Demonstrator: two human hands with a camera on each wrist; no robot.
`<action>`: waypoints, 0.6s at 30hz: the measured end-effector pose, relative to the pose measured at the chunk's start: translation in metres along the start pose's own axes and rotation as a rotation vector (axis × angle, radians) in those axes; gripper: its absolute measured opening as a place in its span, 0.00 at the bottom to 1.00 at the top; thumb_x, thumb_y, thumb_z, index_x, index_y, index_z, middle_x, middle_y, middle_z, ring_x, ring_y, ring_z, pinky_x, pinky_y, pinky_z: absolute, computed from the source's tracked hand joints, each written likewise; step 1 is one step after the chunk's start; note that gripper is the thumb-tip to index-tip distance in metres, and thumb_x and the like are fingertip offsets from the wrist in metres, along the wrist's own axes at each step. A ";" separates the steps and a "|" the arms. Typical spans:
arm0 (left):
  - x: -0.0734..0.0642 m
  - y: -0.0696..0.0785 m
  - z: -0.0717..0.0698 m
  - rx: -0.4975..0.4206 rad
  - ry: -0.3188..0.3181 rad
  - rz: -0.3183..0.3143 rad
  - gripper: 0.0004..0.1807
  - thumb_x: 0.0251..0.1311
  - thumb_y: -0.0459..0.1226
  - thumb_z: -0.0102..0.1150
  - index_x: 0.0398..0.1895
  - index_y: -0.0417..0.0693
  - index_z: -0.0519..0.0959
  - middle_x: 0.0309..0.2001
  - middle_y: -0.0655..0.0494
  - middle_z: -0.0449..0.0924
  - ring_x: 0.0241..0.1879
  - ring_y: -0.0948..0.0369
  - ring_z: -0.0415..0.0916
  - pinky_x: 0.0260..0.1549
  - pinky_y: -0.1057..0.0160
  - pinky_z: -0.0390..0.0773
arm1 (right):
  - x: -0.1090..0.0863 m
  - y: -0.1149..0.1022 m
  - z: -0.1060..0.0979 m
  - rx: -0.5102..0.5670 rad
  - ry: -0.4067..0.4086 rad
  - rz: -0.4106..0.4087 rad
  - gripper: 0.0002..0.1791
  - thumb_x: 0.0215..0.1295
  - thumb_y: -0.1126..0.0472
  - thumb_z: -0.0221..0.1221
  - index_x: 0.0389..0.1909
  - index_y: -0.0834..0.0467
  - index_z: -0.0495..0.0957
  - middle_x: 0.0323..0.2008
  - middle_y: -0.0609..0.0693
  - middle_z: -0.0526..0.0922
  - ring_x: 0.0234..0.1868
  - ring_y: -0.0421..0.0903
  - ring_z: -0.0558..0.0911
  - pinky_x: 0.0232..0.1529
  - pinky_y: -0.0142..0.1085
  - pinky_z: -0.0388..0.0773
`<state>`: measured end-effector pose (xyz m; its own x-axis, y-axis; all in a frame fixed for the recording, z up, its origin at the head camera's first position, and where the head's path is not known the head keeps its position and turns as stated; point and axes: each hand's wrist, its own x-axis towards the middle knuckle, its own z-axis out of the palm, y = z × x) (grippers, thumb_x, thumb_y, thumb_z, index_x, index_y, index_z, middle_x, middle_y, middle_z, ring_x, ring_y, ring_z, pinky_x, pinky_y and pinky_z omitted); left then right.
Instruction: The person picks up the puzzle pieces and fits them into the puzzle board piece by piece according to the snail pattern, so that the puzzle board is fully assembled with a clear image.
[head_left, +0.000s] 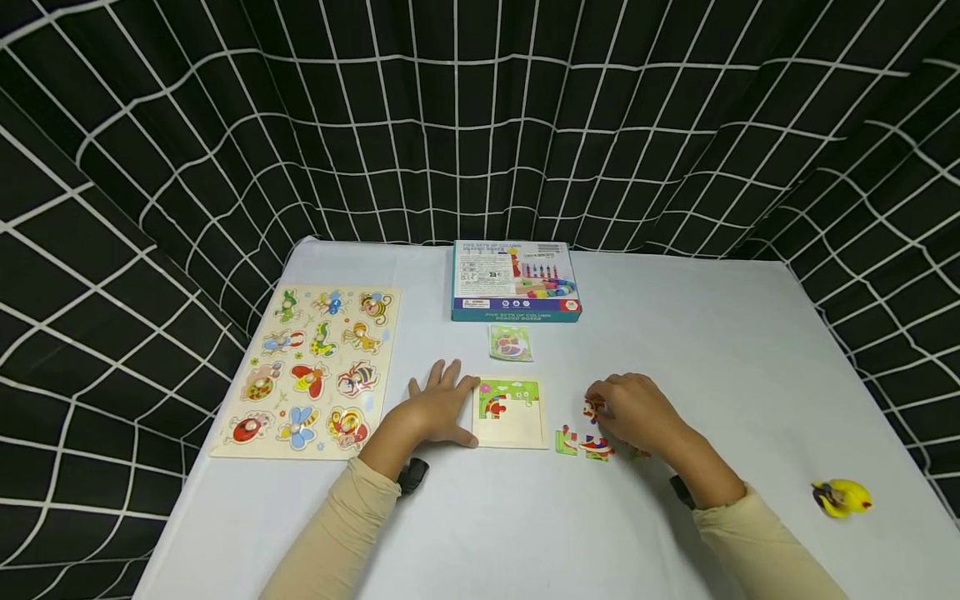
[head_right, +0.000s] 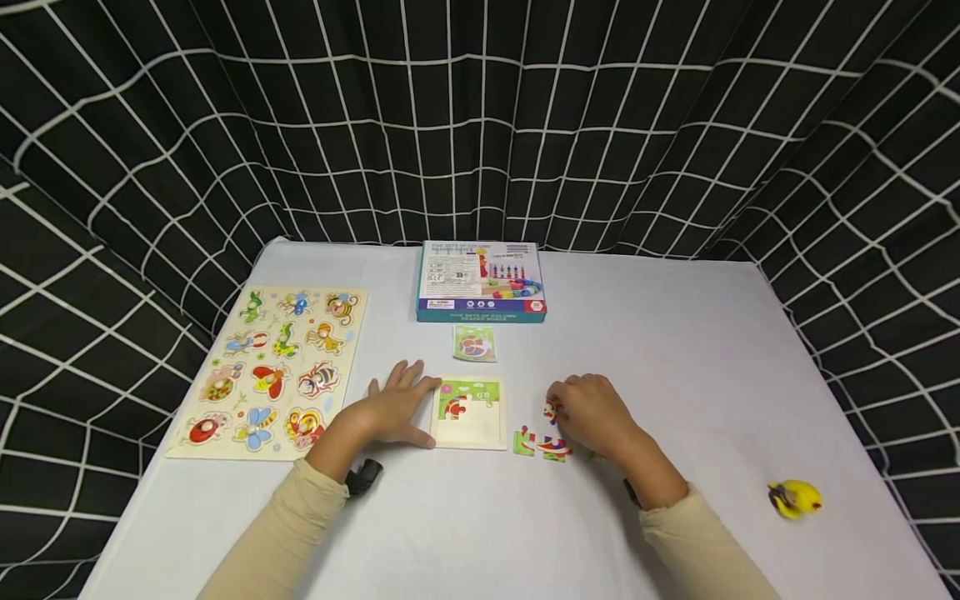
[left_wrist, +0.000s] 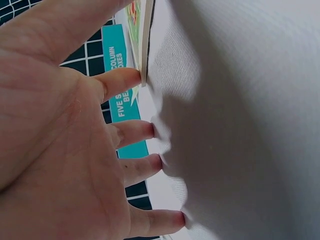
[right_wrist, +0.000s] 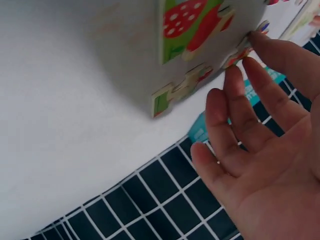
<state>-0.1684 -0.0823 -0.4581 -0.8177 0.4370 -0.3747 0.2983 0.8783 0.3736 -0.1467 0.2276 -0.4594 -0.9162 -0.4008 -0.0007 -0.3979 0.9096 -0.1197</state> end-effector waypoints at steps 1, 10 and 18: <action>0.000 -0.001 0.000 -0.003 -0.001 -0.002 0.52 0.42 0.53 0.76 0.72 0.53 0.60 0.77 0.41 0.43 0.75 0.40 0.35 0.62 0.25 0.45 | 0.001 0.000 0.000 -0.003 0.009 -0.014 0.15 0.48 0.64 0.71 0.40 0.57 0.85 0.36 0.49 0.86 0.41 0.52 0.82 0.55 0.54 0.73; 0.000 -0.003 0.002 -0.013 -0.006 -0.004 0.52 0.43 0.53 0.75 0.72 0.54 0.60 0.77 0.42 0.42 0.76 0.41 0.33 0.63 0.25 0.45 | 0.015 -0.014 -0.005 0.014 0.083 -0.164 0.16 0.45 0.61 0.73 0.38 0.57 0.86 0.35 0.48 0.87 0.40 0.49 0.83 0.52 0.52 0.75; 0.003 -0.003 0.003 0.007 0.000 -0.009 0.52 0.43 0.54 0.75 0.73 0.55 0.60 0.77 0.42 0.42 0.76 0.41 0.33 0.63 0.26 0.46 | 0.035 -0.052 0.002 0.048 0.093 -0.300 0.15 0.49 0.57 0.73 0.39 0.56 0.86 0.35 0.47 0.87 0.40 0.46 0.83 0.53 0.49 0.75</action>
<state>-0.1706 -0.0828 -0.4629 -0.8206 0.4287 -0.3780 0.2940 0.8838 0.3639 -0.1583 0.1657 -0.4549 -0.7598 -0.6365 0.1327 -0.6501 0.7453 -0.1479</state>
